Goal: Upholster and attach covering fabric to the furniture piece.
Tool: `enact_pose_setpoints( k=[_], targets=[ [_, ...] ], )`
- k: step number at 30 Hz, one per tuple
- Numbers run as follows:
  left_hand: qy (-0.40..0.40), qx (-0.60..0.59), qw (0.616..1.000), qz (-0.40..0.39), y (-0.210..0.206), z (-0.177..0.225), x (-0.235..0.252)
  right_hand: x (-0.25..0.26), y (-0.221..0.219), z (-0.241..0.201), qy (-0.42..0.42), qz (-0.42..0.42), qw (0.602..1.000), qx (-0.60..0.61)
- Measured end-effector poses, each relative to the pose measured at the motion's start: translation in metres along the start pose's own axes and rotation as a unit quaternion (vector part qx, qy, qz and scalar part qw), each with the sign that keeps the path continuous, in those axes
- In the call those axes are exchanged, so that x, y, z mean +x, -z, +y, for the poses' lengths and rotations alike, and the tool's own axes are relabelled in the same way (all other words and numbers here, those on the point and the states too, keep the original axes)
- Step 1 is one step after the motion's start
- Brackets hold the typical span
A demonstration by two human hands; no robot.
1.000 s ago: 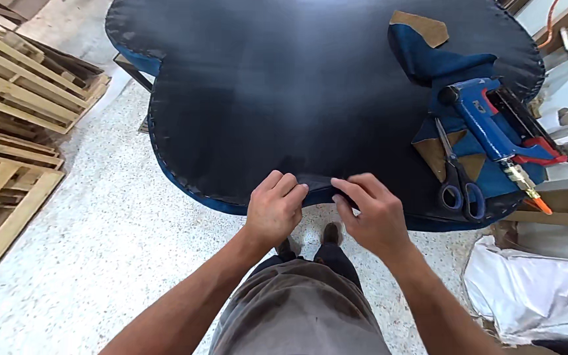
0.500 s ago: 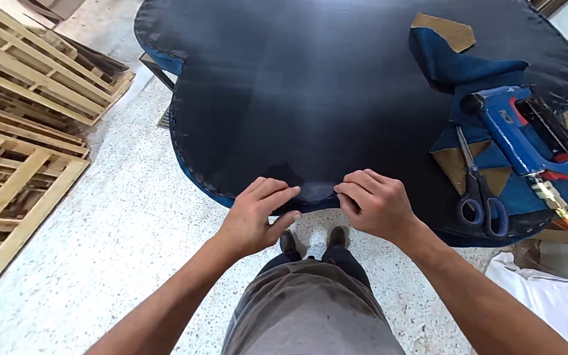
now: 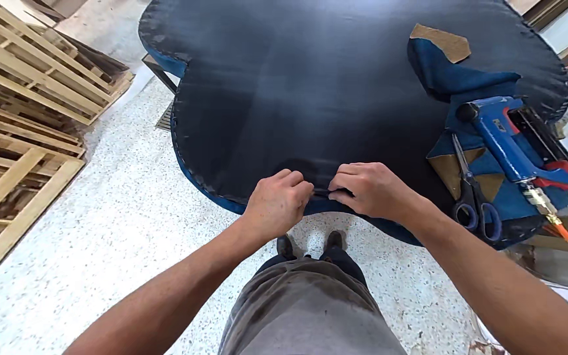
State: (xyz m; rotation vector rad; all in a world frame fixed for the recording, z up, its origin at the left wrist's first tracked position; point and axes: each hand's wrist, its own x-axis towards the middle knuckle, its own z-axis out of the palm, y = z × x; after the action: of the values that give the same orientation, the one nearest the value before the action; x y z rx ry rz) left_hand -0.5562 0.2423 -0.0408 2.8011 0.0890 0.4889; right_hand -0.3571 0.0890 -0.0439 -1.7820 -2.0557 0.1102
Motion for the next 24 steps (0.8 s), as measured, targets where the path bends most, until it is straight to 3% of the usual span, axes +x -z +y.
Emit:
enact_pose_setpoints(
  k=[4,8,12,17,24],
  targets=[
    [-0.078,0.041,0.994,0.068,-0.005,0.002,0.001,0.01,-0.002,-0.015,0.035,0.048,0.993,-0.103],
    [-0.13,0.044,0.988,0.076,-0.014,0.0,-0.007,0.001,-0.014,-0.021,0.059,0.1,0.983,-0.141],
    [-0.106,0.031,0.993,0.041,-0.013,0.003,-0.002,-0.02,0.005,-0.017,-0.004,0.003,0.999,-0.035],
    [-0.041,-0.018,0.998,0.034,-0.014,0.004,-0.001,-0.038,0.022,-0.008,-0.08,-0.007,0.997,-0.002],
    [0.023,-0.079,0.995,0.048,-0.02,0.008,-0.002,-0.015,0.005,0.005,-0.029,-0.012,1.0,-0.002]
  ],
)
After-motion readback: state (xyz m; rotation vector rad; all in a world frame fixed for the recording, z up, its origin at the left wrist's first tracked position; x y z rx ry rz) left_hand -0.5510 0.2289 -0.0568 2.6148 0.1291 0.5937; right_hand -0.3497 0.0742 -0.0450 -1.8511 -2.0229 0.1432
